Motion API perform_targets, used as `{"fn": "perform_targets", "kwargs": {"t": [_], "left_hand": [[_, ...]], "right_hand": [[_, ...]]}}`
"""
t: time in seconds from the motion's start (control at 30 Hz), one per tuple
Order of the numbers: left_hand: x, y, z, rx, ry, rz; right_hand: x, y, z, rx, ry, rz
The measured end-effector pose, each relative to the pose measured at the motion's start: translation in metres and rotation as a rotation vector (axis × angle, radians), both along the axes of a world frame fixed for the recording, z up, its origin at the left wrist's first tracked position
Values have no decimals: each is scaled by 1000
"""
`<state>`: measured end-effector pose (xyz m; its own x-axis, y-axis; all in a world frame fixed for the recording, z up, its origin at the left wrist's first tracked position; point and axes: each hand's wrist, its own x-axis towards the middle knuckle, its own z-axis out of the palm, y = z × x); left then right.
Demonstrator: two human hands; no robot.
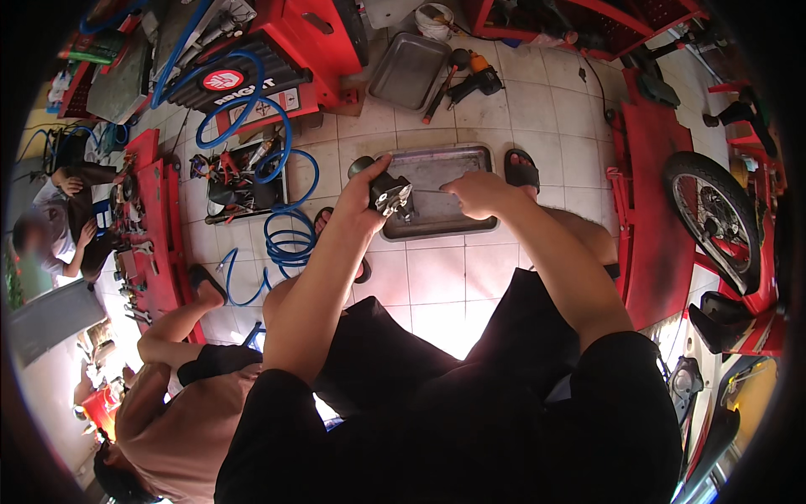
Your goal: The person disassembles a carburetor over a metal tray using a screwdriver to remove internal components. The person then cleans the individual parts within the tray before reassembling the unit.
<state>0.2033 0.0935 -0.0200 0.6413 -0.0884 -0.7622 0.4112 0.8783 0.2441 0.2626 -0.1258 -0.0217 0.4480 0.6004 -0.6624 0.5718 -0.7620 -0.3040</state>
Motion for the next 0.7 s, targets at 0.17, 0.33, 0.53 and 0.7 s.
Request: {"fn": "perform_targets", "kwargs": {"t": [0.17,0.33,0.53,0.7], "left_hand": [[1,-5,6,48,25,-19],[1,-4,2,47,44,-27],[2,-3,0,32,61,-22],[7,-5,0,87,72,-32]], "right_hand": [[-2,-4,0,-33,11,-9],[-3,-6,-1,-2,4,-10],[-1,-7,-3,-30,25,4],[2,-7,-6,17,-43,-13]]}}
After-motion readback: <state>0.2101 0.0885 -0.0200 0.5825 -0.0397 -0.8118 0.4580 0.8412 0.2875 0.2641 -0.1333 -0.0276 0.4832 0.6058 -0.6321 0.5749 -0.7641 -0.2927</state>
